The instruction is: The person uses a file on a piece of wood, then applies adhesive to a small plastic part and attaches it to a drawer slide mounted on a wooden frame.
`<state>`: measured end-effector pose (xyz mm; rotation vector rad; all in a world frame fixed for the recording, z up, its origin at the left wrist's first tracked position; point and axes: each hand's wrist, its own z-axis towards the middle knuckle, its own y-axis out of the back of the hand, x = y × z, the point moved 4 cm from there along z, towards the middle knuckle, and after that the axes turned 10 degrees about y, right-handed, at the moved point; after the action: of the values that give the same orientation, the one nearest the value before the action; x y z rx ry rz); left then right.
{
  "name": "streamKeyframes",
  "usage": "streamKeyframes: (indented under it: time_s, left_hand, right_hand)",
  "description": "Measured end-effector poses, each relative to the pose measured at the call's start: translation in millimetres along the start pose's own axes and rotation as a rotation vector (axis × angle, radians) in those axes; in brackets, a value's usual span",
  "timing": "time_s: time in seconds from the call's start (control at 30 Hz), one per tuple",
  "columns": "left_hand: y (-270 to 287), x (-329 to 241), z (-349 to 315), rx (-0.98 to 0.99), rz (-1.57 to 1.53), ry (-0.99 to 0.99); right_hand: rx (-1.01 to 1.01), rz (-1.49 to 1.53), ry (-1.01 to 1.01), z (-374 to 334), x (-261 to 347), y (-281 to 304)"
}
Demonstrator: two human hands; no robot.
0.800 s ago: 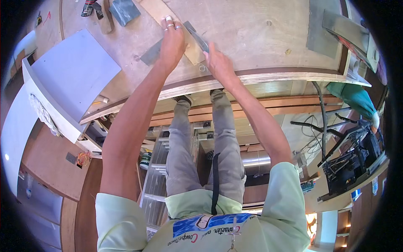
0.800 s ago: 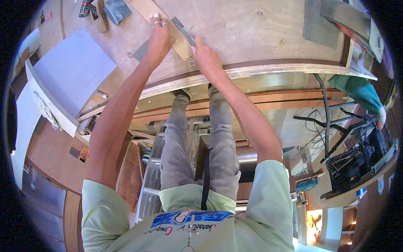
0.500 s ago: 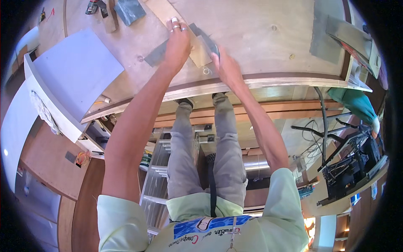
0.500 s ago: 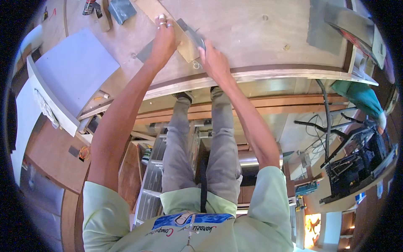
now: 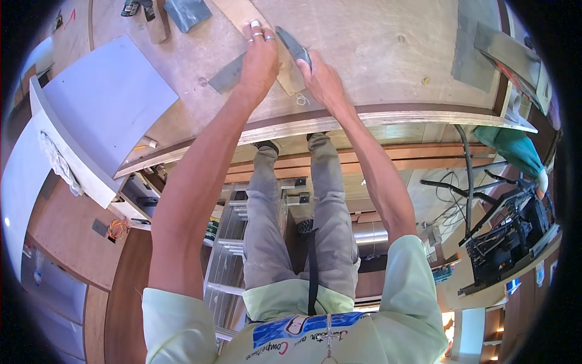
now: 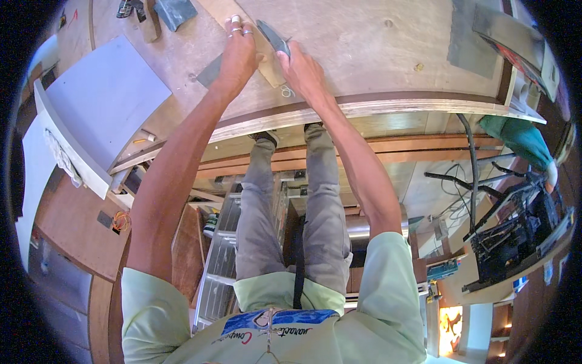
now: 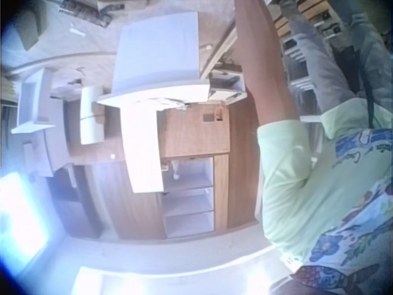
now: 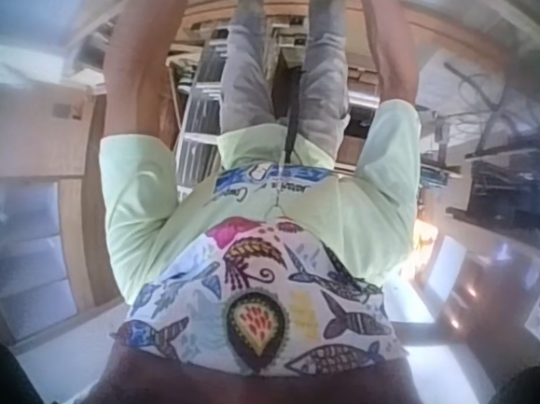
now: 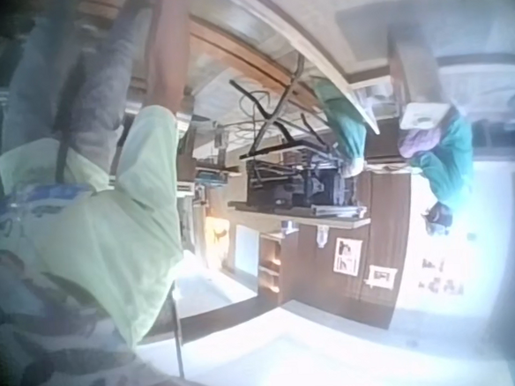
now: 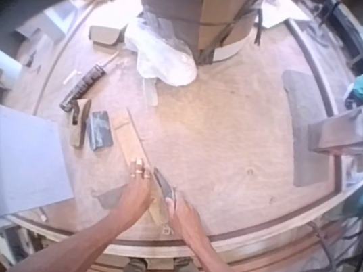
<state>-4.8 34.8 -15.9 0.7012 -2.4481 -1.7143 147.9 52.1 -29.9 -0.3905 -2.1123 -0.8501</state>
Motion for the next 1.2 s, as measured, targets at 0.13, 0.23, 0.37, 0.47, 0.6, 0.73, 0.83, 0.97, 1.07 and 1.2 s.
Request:
streamKeyframes:
  time_s: [0.13, 0.23, 0.37, 0.47, 0.6, 0.73, 0.83, 0.97, 1.07, 1.2]
  left_hand:
    - [0, 0, -1, 0.000, 0.003, 0.008]
    - [1, 0, -1, 0.006, 0.007, 0.013]
    - [1, 0, -1, 0.006, 0.012, 0.019]
    - [1, -1, 0, 0.021, 0.000, 0.021]
    - [-2, 1, 1, -0.003, -0.031, 0.008]
    - [-3, 2, 0, -0.011, -0.043, -0.001]
    - [0, 0, 0, 0.027, -0.038, 0.019]
    - [0, 2, 1, 0.030, -0.031, 0.020]
    - [1, 1, 0, 0.028, -0.043, 0.008]
    - [0, 1, 0, 0.037, -0.047, 0.019]
  right_hand:
    - [-0.005, -0.015, 0.015, 0, -2, -2]
    - [-0.003, -0.027, 0.022, 1, -2, -2]
    - [0.018, -0.029, 0.014, 1, 0, -2]
    - [-0.004, -0.086, 0.016, 1, 1, -4]
    - [-0.012, -0.165, 0.036, -2, 7, -7]
    - [-0.001, -0.196, 0.053, -3, 7, -6]
    - [0.008, -0.198, 0.058, -4, 7, -3]
    - [0.006, -0.211, 0.073, -15, 5, -2]
    - [0.057, -0.210, 0.035, -17, 0, -2]
    - [0.047, -0.210, 0.040, -29, -8, -6]
